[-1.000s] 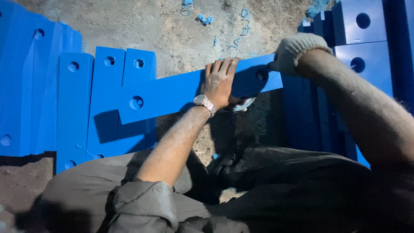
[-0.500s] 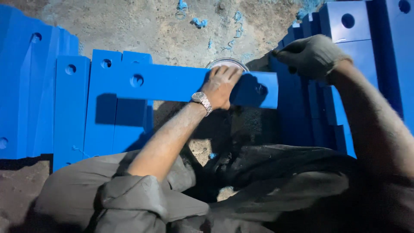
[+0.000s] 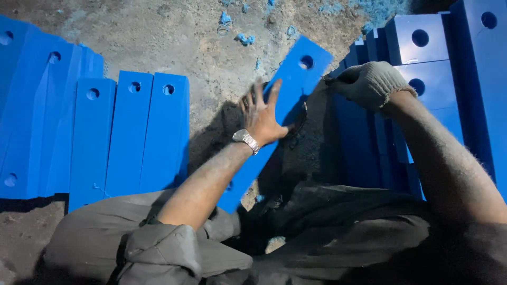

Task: Using a manual deburring tool to remove excess material and smooth the edges and holes of blue industrial plastic parts.

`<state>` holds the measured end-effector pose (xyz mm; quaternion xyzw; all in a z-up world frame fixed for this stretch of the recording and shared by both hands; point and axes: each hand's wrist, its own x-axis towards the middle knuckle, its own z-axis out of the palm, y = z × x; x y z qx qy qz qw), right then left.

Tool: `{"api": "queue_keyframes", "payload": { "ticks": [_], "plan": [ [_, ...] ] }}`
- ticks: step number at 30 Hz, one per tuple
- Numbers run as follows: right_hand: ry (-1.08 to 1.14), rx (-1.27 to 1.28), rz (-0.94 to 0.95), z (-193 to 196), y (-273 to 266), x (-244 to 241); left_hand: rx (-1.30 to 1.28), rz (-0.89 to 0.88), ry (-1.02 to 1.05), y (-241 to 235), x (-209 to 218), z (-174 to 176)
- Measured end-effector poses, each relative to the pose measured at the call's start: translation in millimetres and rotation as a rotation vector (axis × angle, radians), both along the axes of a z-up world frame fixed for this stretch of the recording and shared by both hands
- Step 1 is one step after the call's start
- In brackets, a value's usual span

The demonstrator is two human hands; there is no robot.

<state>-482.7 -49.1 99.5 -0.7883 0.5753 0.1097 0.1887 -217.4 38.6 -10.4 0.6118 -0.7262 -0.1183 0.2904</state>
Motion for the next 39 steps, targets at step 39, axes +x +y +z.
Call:
{"api": "queue_keyframes", "payload": {
  "ticks": [39],
  "plan": [
    [0.385,0.074,0.212,-21.5,17.1,28.2,0.165,-0.228,-0.044,-18.0,-17.4,5.4]
  ]
}}
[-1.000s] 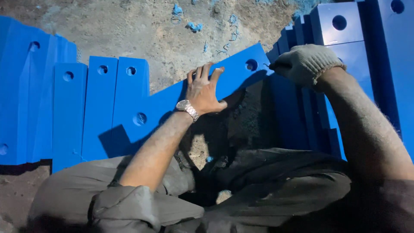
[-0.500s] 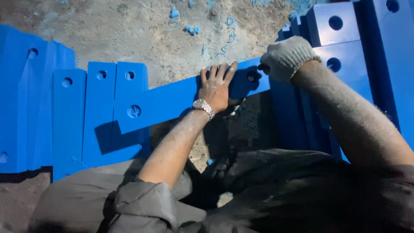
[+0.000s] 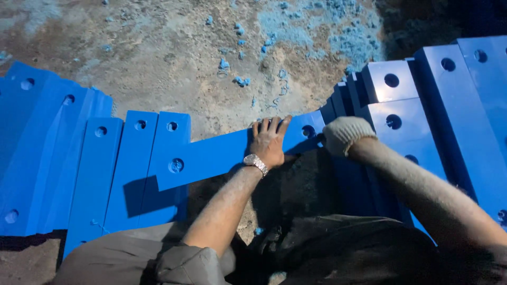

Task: Using a manual deburring tool to remove excess material and smooth the edges and holes of blue industrial plastic parts.

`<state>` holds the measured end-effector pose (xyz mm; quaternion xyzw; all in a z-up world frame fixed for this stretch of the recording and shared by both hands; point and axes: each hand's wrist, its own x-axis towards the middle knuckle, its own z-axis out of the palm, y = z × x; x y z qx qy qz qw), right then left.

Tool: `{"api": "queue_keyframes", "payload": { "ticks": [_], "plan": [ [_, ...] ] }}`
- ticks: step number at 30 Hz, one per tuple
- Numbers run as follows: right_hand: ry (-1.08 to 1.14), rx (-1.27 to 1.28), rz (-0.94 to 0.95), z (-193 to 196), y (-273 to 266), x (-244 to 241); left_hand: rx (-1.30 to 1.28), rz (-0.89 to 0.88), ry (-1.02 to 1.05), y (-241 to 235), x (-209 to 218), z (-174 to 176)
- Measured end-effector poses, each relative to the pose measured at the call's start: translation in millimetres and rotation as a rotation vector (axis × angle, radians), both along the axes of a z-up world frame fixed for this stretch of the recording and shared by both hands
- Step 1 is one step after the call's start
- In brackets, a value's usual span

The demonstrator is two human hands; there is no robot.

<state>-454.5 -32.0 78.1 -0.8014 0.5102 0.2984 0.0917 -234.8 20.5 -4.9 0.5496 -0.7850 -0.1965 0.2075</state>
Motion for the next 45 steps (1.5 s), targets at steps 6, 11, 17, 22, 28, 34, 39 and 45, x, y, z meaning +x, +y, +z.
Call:
{"api": "queue_keyframes", "payload": {
  "ticks": [6,11,17,22,28,34,39,45],
  "plan": [
    [0.082,0.018,-0.032,-4.9,2.4,8.3,-0.313,0.087,-0.241,-19.3,-27.5,-117.2],
    [-0.068,0.019,0.027,-23.5,12.5,89.2,-0.038,-0.041,-0.012,-6.6,0.7,-2.6],
    [-0.152,-0.097,-0.146,-14.2,-24.4,60.0,0.006,-0.017,-0.337,-13.5,1.6,-44.1],
    [-0.223,-0.180,-0.249,-44.3,-46.8,16.5,-0.083,-0.085,-0.168,-9.4,16.2,-15.7],
    [-0.372,-0.124,-0.218,-43.5,-25.1,18.5,-0.256,-0.050,-0.298,-20.1,33.4,-79.5],
    [-0.585,0.002,-0.192,24.8,2.5,16.9,-0.030,-0.179,-0.377,-15.6,87.9,-18.8],
    [-0.579,0.007,-0.203,73.3,17.2,20.9,-0.123,-0.213,-0.369,-16.9,143.1,-34.2],
    [-0.672,-0.223,-0.274,78.5,49.5,10.9,-0.089,-0.210,-0.524,-13.7,164.5,23.5]
  ]
}}
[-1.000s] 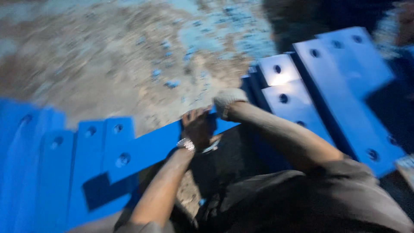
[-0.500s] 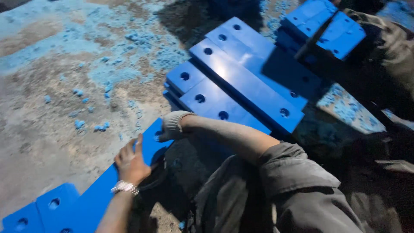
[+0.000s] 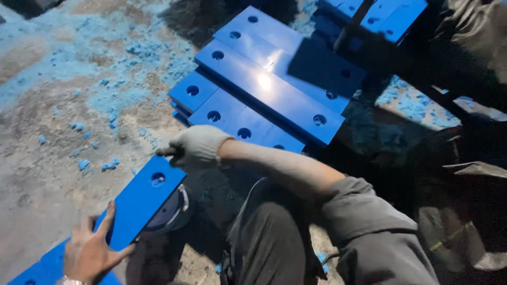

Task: Using a manual deburring tool to remove excess material and smooth the edges and holes of blue industrial plastic parts.

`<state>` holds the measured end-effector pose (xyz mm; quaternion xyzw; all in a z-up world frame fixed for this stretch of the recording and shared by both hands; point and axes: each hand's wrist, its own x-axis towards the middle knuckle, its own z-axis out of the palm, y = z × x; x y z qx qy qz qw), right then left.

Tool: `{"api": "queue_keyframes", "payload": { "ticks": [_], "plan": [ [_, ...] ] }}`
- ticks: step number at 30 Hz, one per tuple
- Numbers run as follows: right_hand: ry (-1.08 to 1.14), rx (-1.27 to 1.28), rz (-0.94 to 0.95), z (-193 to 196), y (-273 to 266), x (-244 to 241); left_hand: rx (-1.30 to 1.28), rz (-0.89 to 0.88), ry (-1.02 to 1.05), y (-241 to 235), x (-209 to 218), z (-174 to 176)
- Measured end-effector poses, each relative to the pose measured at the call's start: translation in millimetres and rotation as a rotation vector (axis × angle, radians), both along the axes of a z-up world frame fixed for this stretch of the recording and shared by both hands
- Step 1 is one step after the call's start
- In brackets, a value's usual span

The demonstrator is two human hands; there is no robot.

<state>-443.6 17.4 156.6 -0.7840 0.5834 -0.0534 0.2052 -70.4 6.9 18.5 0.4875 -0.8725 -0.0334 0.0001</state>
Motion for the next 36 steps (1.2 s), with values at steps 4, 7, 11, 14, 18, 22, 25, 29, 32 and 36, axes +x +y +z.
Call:
{"api": "queue_keyframes", "payload": {
  "ticks": [4,7,11,14,18,22,25,29,32,36],
  "plan": [
    [-0.356,-0.102,-0.038,5.0,42.6,-33.3,-0.049,-0.079,-0.112,0.3,-31.6,92.1],
    [-0.360,-0.100,-0.082,48.4,75.0,-29.4,-0.079,-0.209,-0.121,3.0,-59.1,147.3],
    [0.051,-0.077,-0.205,91.8,102.2,-31.3,-0.088,-0.517,-0.029,-3.1,-134.9,198.1],
    [0.226,0.096,-0.327,98.6,109.3,-43.9,-0.030,-0.614,-0.024,-6.7,-204.0,202.3],
    [0.383,0.142,-0.497,90.1,135.2,-78.8,-0.039,-0.749,0.015,-16.7,-294.5,174.7],
    [0.406,0.146,-0.703,77.8,167.7,-96.3,0.060,-0.894,-0.026,-13.2,-354.7,161.9],
    [0.385,0.169,-0.843,65.3,190.7,-102.3,0.056,-1.024,0.044,-15.5,-385.5,128.4],
    [0.311,-0.066,-0.937,40.8,216.6,-110.6,-0.084,-1.031,0.303,-26.1,-403.2,67.1],
    [0.345,-0.100,-0.898,31.3,219.0,-113.1,-0.115,-0.844,0.453,-25.3,-380.8,80.7],
    [0.316,-0.057,-0.927,39.3,201.6,-110.4,-0.067,-0.623,0.628,-1.1,-342.5,92.4]
  ]
}}
